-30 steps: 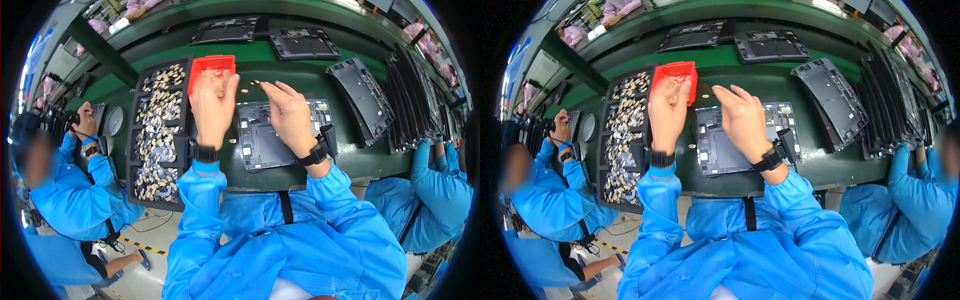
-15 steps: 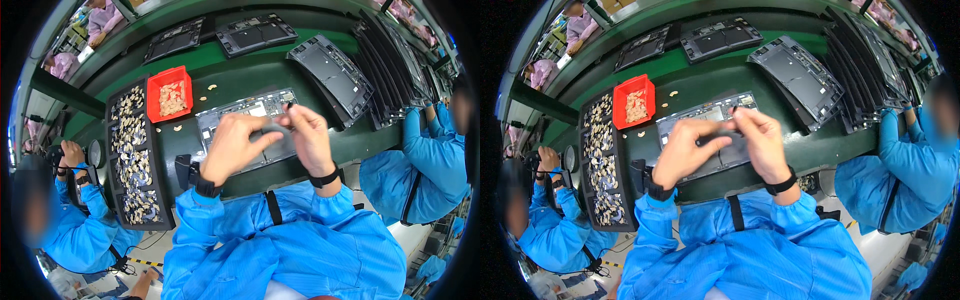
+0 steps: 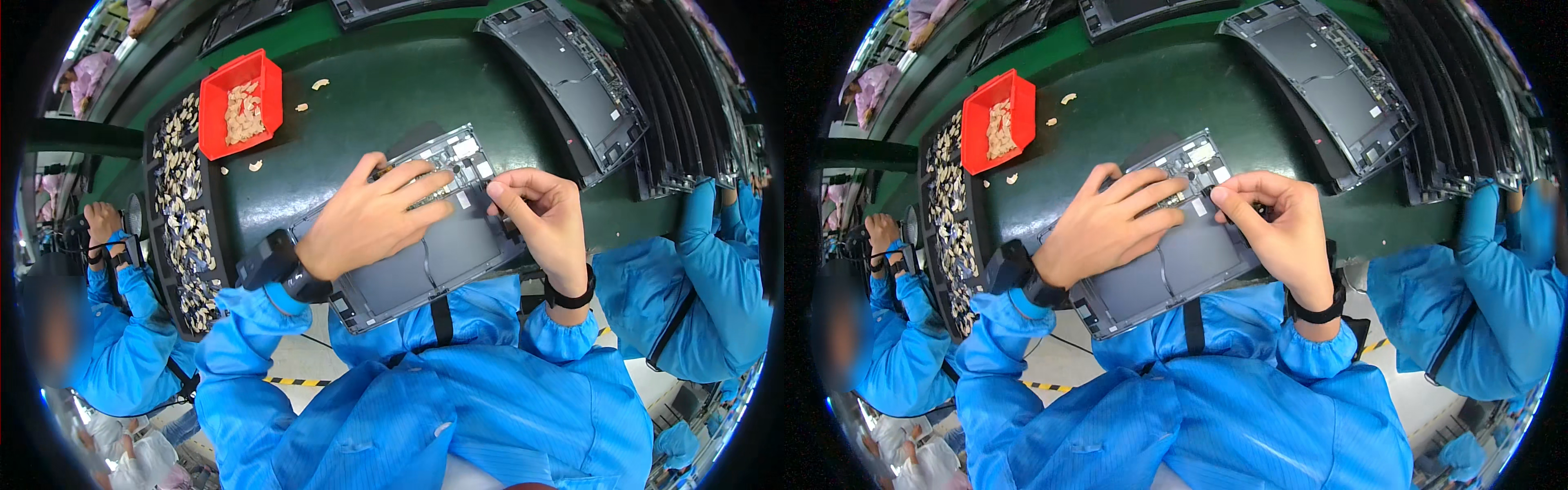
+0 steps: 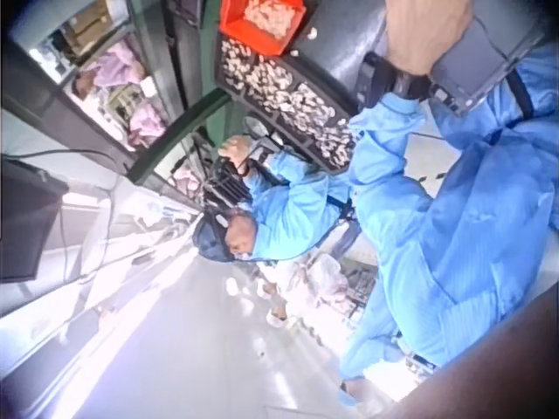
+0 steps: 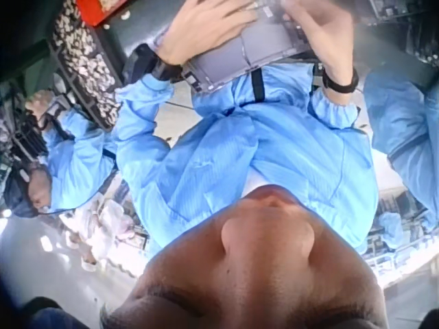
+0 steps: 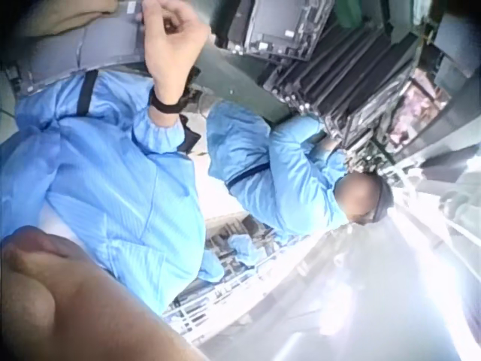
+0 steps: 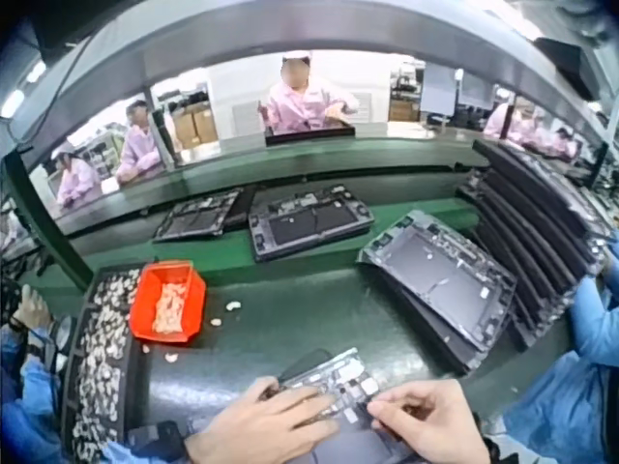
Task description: Assembling internal components, including batteries and motherboards, into laptop casings on a factory assembly line.
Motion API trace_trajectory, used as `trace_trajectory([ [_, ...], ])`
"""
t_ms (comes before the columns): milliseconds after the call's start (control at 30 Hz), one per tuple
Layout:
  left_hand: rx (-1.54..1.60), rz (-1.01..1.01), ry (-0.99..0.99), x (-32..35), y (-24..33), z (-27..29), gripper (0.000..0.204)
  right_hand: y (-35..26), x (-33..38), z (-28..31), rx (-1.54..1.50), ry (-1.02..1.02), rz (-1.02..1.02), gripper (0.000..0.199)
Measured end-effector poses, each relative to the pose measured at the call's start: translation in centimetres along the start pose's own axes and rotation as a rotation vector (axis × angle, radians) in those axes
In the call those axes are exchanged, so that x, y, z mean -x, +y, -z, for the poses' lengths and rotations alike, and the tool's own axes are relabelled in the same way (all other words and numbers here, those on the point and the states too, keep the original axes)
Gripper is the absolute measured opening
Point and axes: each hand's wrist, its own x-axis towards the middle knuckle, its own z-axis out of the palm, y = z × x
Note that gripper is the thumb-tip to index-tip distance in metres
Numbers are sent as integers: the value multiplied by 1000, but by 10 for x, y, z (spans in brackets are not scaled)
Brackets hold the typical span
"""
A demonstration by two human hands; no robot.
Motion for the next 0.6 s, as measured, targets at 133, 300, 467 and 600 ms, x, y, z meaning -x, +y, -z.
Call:
trace_trajectory([
  [133, 105, -27, -3, 1, -7, -3, 29, -1, -9, -17, 141, 87, -54, 17],
  [300, 178, -15, -22, 3, -8, -6, 32, 9, -14, -31, 347, 190, 56, 16],
  [467, 202, -41, -46, 0, -11, -4, 38, 8, -19, -42, 327, 197, -35, 13],
  [600, 173, -40, 52, 13, -10, -12, 33, 4, -17, -48, 349, 180, -118, 13],
])
